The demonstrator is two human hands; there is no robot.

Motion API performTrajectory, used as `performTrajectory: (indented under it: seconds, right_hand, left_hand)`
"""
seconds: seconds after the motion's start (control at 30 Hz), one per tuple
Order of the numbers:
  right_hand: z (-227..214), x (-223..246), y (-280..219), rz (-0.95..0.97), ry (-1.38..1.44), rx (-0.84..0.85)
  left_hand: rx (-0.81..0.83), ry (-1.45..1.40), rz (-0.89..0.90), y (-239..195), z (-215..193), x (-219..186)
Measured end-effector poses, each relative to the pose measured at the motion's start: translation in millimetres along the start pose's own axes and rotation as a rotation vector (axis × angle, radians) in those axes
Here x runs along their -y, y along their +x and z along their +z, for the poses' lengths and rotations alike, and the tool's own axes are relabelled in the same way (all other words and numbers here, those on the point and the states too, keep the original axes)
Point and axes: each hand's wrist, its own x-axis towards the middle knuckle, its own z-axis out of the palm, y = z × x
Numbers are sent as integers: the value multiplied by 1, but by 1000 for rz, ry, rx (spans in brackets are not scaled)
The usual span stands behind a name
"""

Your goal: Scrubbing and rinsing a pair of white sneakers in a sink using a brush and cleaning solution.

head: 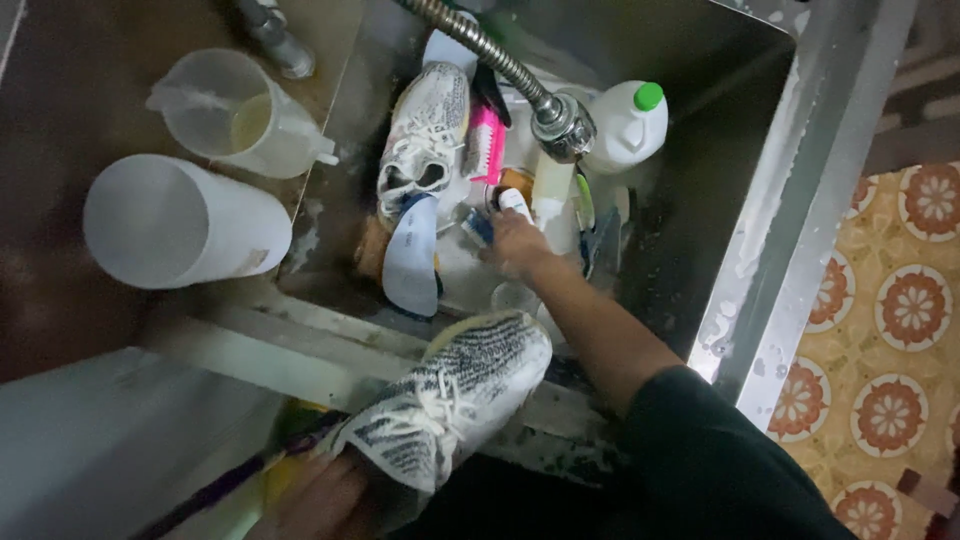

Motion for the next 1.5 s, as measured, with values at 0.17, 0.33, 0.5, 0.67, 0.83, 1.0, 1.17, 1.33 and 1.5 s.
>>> performTrajectory:
  seconds: [0.17, 0.33, 0.5, 0.67, 0.83, 1.0, 1.17, 1.33, 1.5]
  right_hand:
    - [-62, 79, -107, -369, -413, 129]
    - [-133, 62, -161, -353, -161, 133]
    - [-227, 41, -296, -381, -165, 104]
    - [-190, 14, -328, -52, -619, 492]
    - [-107, -20, -228, -208, -887, 537]
    - [-103, -37, -196, -320, -800, 392]
    - [-222, -22, -379, -712, -58, -47]
    - [-164, -51, -421, -865, 816, -285]
    - [-104, -77, -401, -942, 922, -632]
  left_hand:
    - [-118, 71, 107, 105, -103, -37]
    - [-176, 241, 183, 122, -191, -87]
    - [-405, 34, 250, 127, -183, -91]
    - [-237, -380, -261, 154, -197, -126]
    - [-356, -538, -292, 176, -224, -141]
    - [-472, -781, -349, 181, -225, -140]
    - [-482, -831, -233, 185, -243, -152]
    - [-465, -866, -195, 224, -244, -181]
    - [-356, -783, -70, 269, -234, -222]
